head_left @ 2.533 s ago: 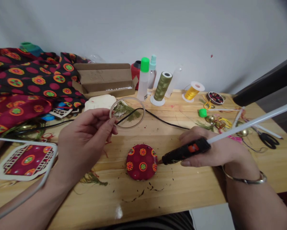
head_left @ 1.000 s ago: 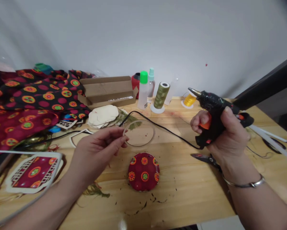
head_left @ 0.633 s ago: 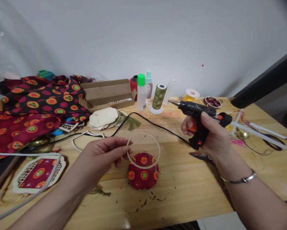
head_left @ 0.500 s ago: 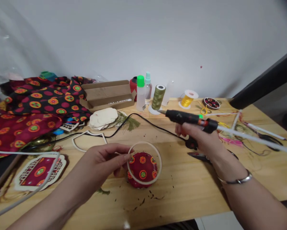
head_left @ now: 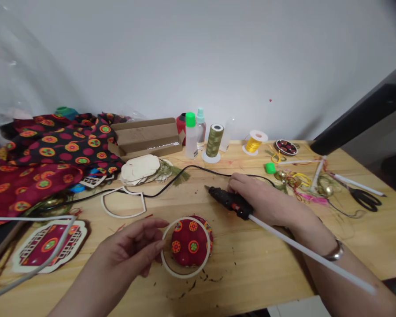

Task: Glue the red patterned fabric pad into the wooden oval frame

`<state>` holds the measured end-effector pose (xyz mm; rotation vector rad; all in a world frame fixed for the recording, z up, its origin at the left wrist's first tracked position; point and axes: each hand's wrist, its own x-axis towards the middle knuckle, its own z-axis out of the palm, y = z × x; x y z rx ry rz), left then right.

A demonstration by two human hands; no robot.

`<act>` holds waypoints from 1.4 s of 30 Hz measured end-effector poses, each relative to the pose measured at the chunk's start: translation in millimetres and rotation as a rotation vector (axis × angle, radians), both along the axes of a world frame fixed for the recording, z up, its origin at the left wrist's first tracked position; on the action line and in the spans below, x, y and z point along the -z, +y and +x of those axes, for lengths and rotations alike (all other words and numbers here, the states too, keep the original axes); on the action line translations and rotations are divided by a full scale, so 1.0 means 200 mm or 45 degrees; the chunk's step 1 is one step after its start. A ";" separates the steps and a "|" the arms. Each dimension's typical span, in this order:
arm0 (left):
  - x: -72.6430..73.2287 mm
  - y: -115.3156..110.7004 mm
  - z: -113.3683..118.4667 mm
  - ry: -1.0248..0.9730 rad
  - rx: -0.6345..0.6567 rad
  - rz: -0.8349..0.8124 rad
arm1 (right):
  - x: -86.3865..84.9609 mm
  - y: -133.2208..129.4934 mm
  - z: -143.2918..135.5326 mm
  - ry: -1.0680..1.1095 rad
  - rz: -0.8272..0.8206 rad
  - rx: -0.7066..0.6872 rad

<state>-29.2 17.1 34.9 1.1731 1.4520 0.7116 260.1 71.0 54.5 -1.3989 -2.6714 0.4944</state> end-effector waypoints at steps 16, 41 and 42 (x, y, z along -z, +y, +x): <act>0.01 -0.02 0.04 0.040 -0.030 -0.023 | -0.04 -0.16 -0.03 -0.099 0.332 0.319; 0.06 -0.03 0.06 0.084 0.009 0.226 | 0.22 -0.40 -0.34 0.685 0.093 0.284; 0.07 -0.03 0.05 0.124 0.050 0.312 | 0.22 -0.41 -0.34 0.698 0.069 0.291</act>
